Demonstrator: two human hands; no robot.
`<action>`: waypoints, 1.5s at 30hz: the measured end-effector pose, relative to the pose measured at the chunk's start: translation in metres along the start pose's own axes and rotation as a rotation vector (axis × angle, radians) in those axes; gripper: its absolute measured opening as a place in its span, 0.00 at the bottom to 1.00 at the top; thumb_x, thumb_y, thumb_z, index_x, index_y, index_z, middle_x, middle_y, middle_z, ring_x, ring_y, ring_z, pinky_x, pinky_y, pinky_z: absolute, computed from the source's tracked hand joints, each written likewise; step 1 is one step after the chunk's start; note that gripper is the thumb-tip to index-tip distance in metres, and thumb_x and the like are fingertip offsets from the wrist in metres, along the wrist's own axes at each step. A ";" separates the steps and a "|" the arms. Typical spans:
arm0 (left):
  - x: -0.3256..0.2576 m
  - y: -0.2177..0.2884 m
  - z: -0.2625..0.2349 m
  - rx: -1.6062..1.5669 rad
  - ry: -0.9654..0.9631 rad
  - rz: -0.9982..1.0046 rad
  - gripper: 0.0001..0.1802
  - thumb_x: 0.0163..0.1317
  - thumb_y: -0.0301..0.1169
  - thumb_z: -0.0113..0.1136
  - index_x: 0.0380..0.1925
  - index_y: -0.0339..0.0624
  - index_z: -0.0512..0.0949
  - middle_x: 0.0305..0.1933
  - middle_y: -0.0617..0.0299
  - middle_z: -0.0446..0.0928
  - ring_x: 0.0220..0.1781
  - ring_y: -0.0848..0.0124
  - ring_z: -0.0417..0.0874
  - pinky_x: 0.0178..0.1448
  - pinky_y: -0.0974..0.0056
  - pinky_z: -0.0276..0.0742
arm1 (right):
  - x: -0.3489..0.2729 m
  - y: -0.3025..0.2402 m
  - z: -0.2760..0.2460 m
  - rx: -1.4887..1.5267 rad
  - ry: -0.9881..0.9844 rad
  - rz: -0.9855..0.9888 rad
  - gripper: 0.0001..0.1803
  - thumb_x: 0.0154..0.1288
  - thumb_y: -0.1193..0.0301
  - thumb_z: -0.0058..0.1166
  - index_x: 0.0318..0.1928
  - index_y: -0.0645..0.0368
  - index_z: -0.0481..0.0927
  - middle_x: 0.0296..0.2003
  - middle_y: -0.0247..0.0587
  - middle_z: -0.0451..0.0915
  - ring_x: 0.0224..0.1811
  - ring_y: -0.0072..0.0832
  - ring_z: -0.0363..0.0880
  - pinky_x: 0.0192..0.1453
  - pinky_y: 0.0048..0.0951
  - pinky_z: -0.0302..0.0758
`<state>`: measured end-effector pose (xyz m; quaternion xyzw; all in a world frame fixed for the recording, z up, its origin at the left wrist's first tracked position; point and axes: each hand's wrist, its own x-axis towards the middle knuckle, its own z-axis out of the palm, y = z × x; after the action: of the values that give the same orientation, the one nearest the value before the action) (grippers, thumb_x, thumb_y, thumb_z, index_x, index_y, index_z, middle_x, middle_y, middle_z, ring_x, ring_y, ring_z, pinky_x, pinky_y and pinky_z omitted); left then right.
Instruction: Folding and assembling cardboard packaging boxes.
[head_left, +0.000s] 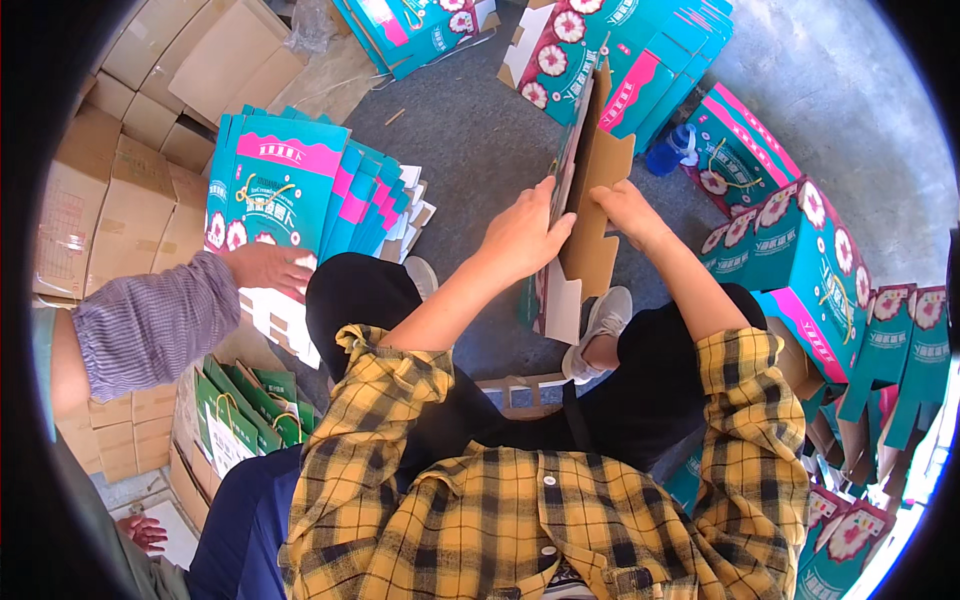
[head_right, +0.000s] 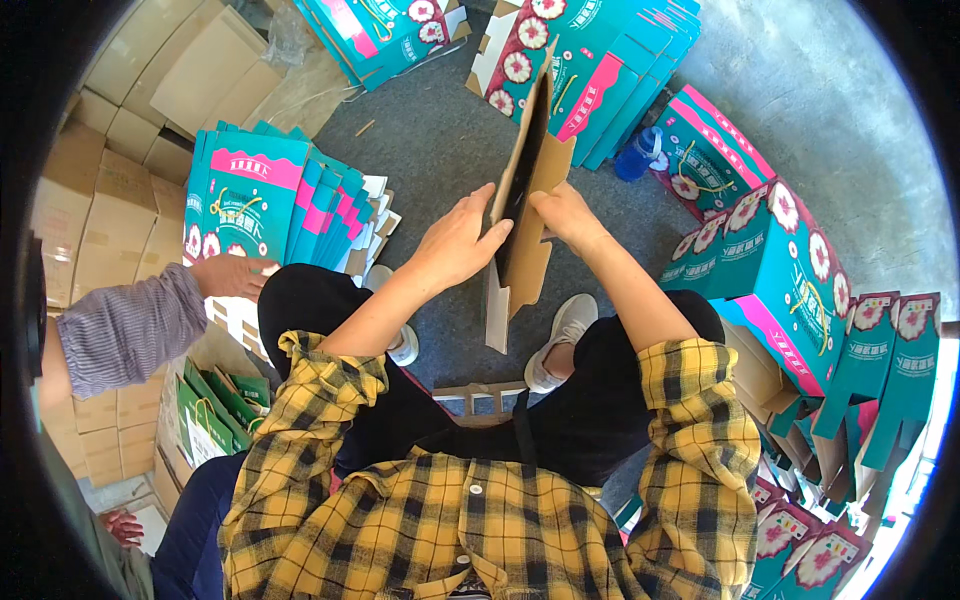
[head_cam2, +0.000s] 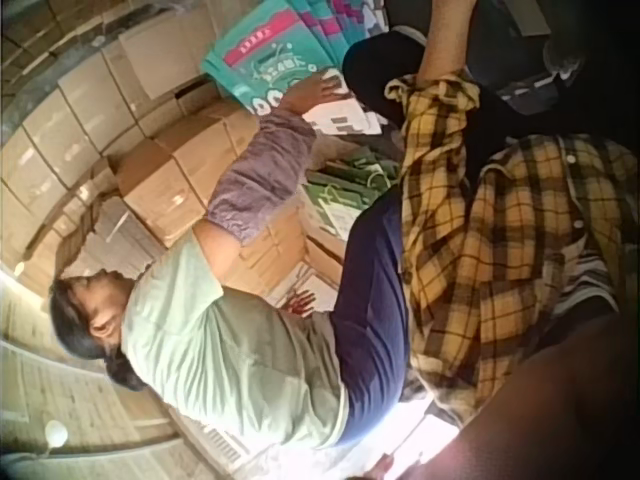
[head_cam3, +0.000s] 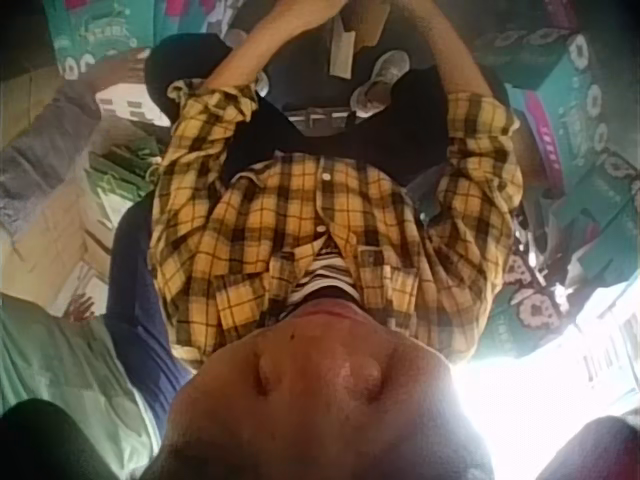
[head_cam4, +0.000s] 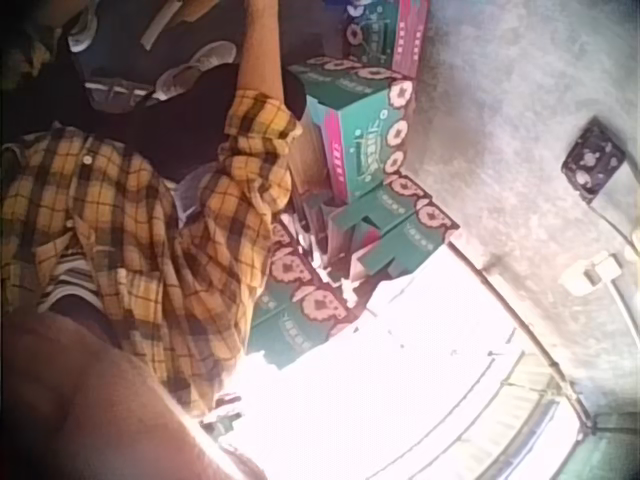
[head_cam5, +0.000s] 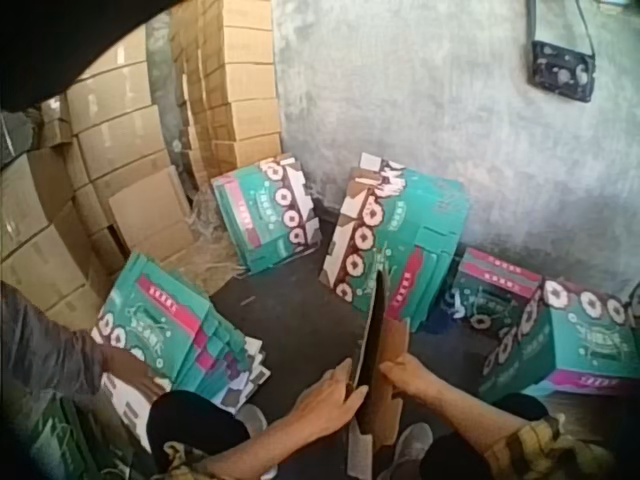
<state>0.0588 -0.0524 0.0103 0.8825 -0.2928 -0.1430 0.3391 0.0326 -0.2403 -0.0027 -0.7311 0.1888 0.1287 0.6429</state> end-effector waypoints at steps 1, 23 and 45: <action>-0.003 0.007 -0.005 0.040 -0.014 0.025 0.36 0.64 0.46 0.51 0.64 0.32 0.57 0.61 0.38 0.67 0.62 0.48 0.70 0.64 0.53 0.66 | 0.003 0.003 -0.002 0.004 0.011 0.000 0.20 0.62 0.69 0.41 0.55 0.61 0.69 0.45 0.46 0.77 0.44 0.35 0.80 0.41 0.38 0.80; 0.015 -0.009 0.012 -0.094 0.109 0.059 0.36 0.63 0.29 0.45 0.71 0.50 0.47 0.64 0.42 0.64 0.63 0.45 0.68 0.65 0.52 0.66 | 0.015 0.019 -0.022 0.011 0.127 -0.089 0.15 0.61 0.67 0.47 0.39 0.68 0.79 0.30 0.44 0.81 0.30 0.32 0.82 0.29 0.33 0.78; -0.024 -0.027 -0.017 0.399 -0.057 0.456 0.48 0.46 0.30 0.68 0.68 0.46 0.55 0.68 0.45 0.58 0.67 0.50 0.65 0.67 0.53 0.62 | 0.040 0.029 -0.099 -0.138 0.383 -0.060 0.14 0.57 0.68 0.49 0.35 0.68 0.81 0.27 0.46 0.82 0.27 0.33 0.82 0.25 0.33 0.75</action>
<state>0.0585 -0.0128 0.0058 0.8388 -0.5152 -0.0277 0.1742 0.0498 -0.3452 -0.0320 -0.7897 0.2767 -0.0191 0.5472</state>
